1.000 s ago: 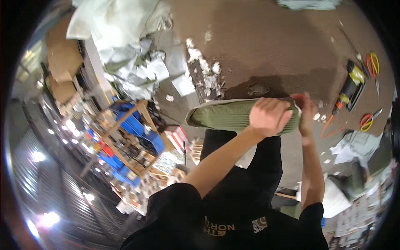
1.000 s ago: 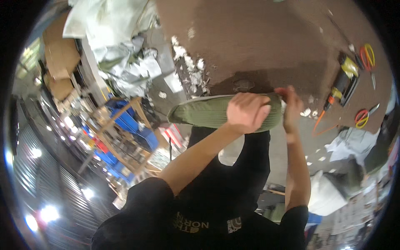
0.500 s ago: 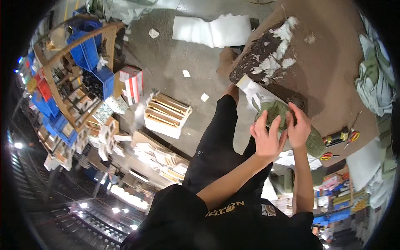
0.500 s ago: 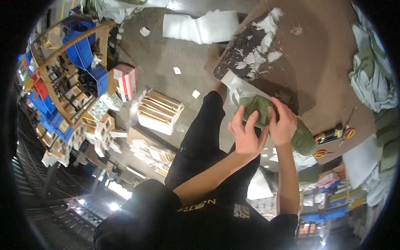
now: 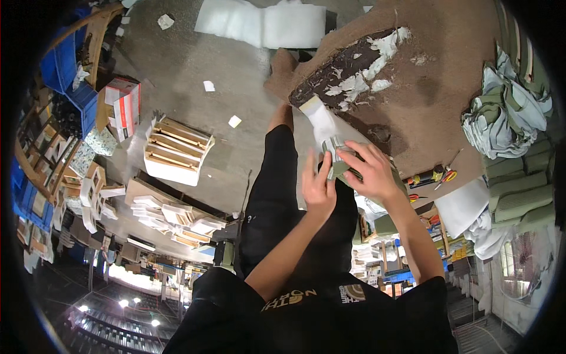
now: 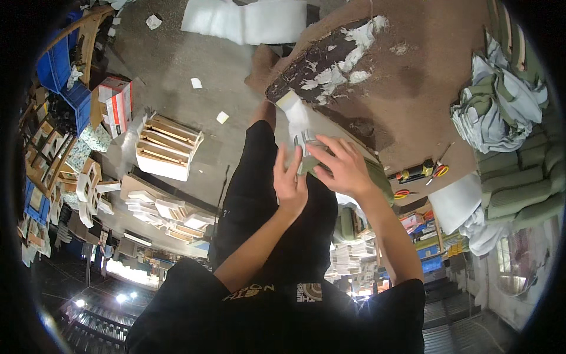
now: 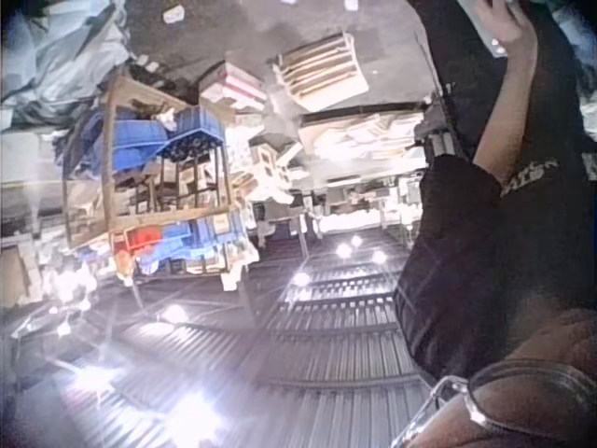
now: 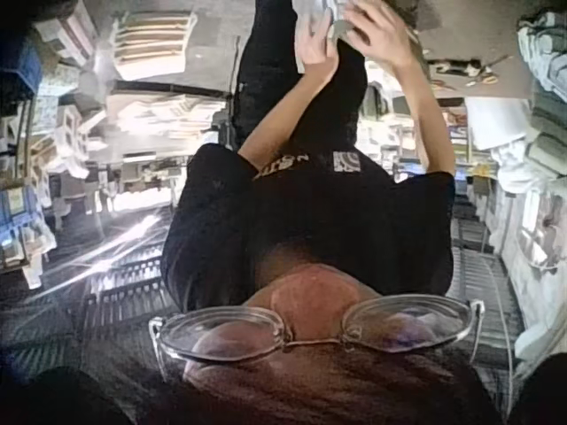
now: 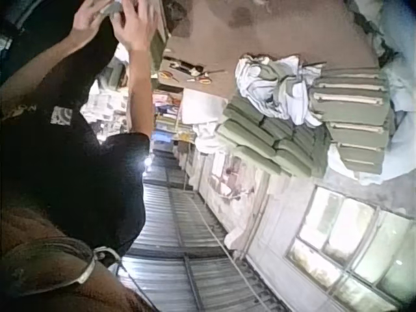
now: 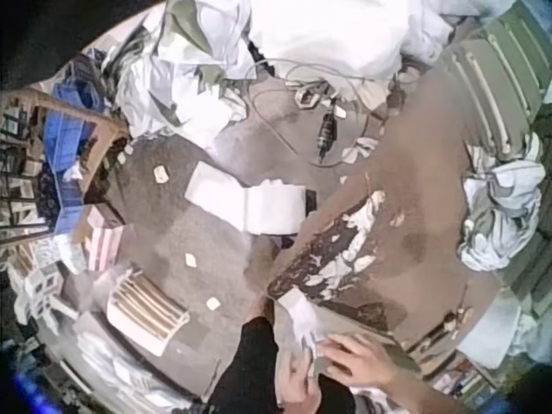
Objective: Upholstering chair components with fabric and foam using a pneumatic staple gun.
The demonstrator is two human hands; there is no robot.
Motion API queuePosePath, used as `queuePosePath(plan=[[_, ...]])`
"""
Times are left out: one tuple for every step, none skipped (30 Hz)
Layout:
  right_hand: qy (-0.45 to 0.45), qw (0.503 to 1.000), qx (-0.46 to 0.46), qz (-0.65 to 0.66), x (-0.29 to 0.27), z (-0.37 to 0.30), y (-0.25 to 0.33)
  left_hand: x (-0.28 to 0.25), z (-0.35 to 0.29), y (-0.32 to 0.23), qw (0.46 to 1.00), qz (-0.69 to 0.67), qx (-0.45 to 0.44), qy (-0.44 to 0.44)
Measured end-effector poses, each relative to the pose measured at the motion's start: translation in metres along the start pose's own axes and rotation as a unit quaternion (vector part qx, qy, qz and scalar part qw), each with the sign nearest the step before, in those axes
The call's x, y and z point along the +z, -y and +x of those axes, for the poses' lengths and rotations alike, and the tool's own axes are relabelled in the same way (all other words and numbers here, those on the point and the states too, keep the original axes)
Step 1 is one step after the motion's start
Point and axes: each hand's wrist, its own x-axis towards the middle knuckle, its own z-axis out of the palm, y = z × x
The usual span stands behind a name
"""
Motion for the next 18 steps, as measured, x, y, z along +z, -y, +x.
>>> queuePosePath(plan=[[-0.009,1.0,0.0,-0.018,0.003,0.001,0.001,0.0,0.006,0.004,0.999,-0.001,0.035,-0.021],[-0.019,0.999,0.0,-0.037,0.007,0.002,0.001,0.002,0.012,0.006,0.997,-0.08,0.009,0.007],[-0.049,0.998,-0.007,-0.032,0.011,0.005,0.0,0.003,0.017,0.007,0.985,-0.159,-0.016,0.057],[-0.047,0.998,-0.008,-0.028,0.014,0.009,0.0,0.005,0.022,0.007,0.987,-0.158,-0.018,0.037],[-0.078,0.997,0.005,-0.021,0.017,0.014,-0.001,0.006,0.029,0.009,0.984,-0.175,-0.014,0.032],[-0.133,0.991,0.023,-0.005,0.019,0.019,-0.002,0.006,0.035,0.009,0.982,-0.186,-0.004,0.043],[-0.157,0.987,0.024,-0.021,0.02,0.023,0.0,0.004,0.043,0.015,0.986,-0.153,0.024,0.058],[-0.136,0.99,0.015,-0.025,0.021,0.027,0.002,0.002,0.05,0.021,0.987,-0.144,0.044,0.065],[-0.12,0.991,0.041,-0.043,0.022,0.033,0.004,0.001,0.056,0.025,0.979,-0.19,0.038,0.068],[-0.108,0.989,0.078,-0.064,0.023,0.038,0.007,0.001,0.062,0.031,0.969,-0.229,0.015,0.093],[-0.104,0.987,0.066,-0.101,0.023,0.045,0.007,-0.001,0.066,0.037,0.965,-0.238,0.004,0.108],[-0.099,0.988,0.065,-0.098,0.023,0.052,0.008,-0.001,0.07,0.045,0.959,-0.247,-0.01,0.14],[-0.069,0.989,0.103,-0.077,0.024,0.059,0.006,0.001,0.075,0.05,0.961,-0.238,-0.002,0.143],[-0.049,0.987,0.14,-0.061,0.025,0.065,0.005,0.003,0.078,0.056,0.959,-0.233,-0.016,0.161],[-0.012,0.983,0.178,-0.032,0.027,0.073,0.001,0.005,0.082,0.062,0.96,-0.224,-0.034,0.163],[-0.001,0.985,0.173,-0.02,0.03,0.079,-0.002,0.007,0.084,0.067,0.956,-0.223,-0.04,0.184],[0.008,0.982,0.191,-0.004,0.033,0.084,-0.004,0.01,0.086,0.07,0.959,-0.218,-0.045,0.176],[0.012,0.975,0.221,0.001,0.037,0.087,-0.006,0.013,0.088,0.073,0.953,-0.224,-0.079,0.187]])
